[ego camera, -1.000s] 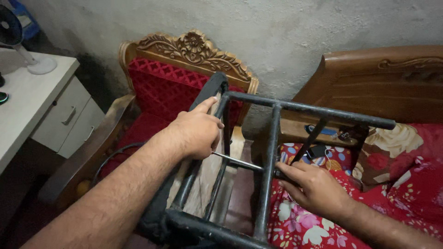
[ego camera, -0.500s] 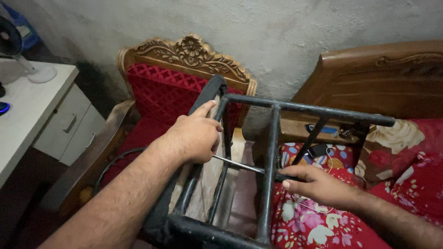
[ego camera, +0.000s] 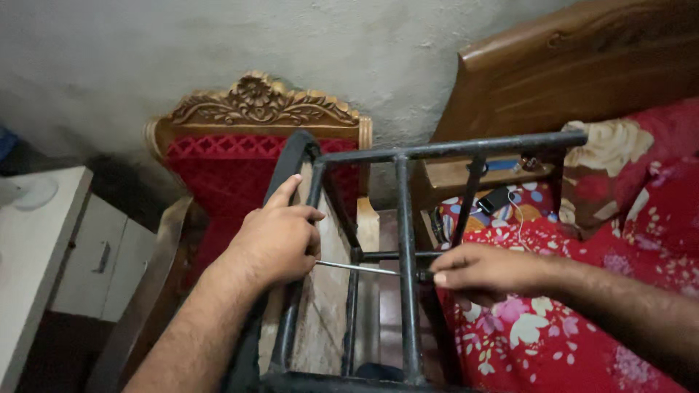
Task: The person holds an upside-down metal-framed chair and uses a screwdriver to turn screws on the chair's seat frame, working on different screw positions along the frame throughout the clip.
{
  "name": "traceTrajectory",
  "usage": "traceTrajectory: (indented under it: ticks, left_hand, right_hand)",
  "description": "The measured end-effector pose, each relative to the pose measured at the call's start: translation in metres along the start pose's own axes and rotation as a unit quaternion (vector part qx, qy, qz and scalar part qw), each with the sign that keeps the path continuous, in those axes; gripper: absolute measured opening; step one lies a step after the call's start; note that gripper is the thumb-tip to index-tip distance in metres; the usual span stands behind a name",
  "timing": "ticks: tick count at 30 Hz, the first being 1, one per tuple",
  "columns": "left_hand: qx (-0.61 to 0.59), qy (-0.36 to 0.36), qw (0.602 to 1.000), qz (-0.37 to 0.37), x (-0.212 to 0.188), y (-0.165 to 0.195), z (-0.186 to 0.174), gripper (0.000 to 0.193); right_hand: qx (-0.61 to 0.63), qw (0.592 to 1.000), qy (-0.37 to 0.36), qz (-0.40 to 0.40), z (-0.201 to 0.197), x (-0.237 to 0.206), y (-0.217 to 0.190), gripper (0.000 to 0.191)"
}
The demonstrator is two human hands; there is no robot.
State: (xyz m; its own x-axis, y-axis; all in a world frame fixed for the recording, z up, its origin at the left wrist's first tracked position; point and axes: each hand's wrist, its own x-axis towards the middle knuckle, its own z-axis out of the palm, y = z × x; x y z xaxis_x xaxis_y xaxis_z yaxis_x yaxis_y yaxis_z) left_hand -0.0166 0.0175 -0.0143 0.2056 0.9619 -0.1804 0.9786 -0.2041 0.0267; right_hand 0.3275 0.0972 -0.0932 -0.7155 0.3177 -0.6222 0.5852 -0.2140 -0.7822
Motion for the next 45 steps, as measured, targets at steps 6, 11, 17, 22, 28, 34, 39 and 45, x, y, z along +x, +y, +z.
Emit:
traceTrajectory:
  ticks: [6,11,17,22,28,34,39,45]
  left_hand:
    - [0.02,-0.011,1.0,0.009,0.001,0.0,-0.001,0.025]
    - [0.026,-0.034,0.999,0.004,-0.001,0.002,-0.006,0.024]
    - [0.031,-0.066,0.997,-0.013,0.002,0.005,-0.009,0.031]
    - [0.019,-0.052,0.998,-0.013,0.002,0.004,-0.007,0.025]
    - [-0.008,-0.046,0.999,-0.016,0.0,0.006,-0.008,0.025]
    - [-0.016,-0.047,0.998,-0.024,0.0,0.011,-0.01,0.024]
    - [-0.016,-0.067,0.997,-0.035,0.002,0.012,-0.012,0.024]
    - [-0.007,-0.067,0.997,-0.036,0.0,0.014,-0.014,0.023]
  right_hand:
    - [0.186,0.981,-0.054,-0.01,-0.012,0.004,0.007,0.037]
    - [0.196,0.975,-0.097,0.024,-0.007,0.006,0.005,0.036]
    - [-0.28,0.928,0.136,-0.204,0.0,-0.001,-0.003,0.033]
    - [-0.427,0.831,0.235,-0.269,0.007,-0.007,-0.001,0.036]
    - [0.009,0.993,0.069,-0.095,-0.014,0.005,0.006,0.036]
    - [0.119,0.992,-0.042,0.002,-0.022,0.003,0.01,0.031]
    - [-0.175,0.969,0.105,-0.137,-0.014,0.001,0.004,0.031]
    - [-0.43,0.816,0.267,-0.279,-0.003,-0.002,0.007,0.033]
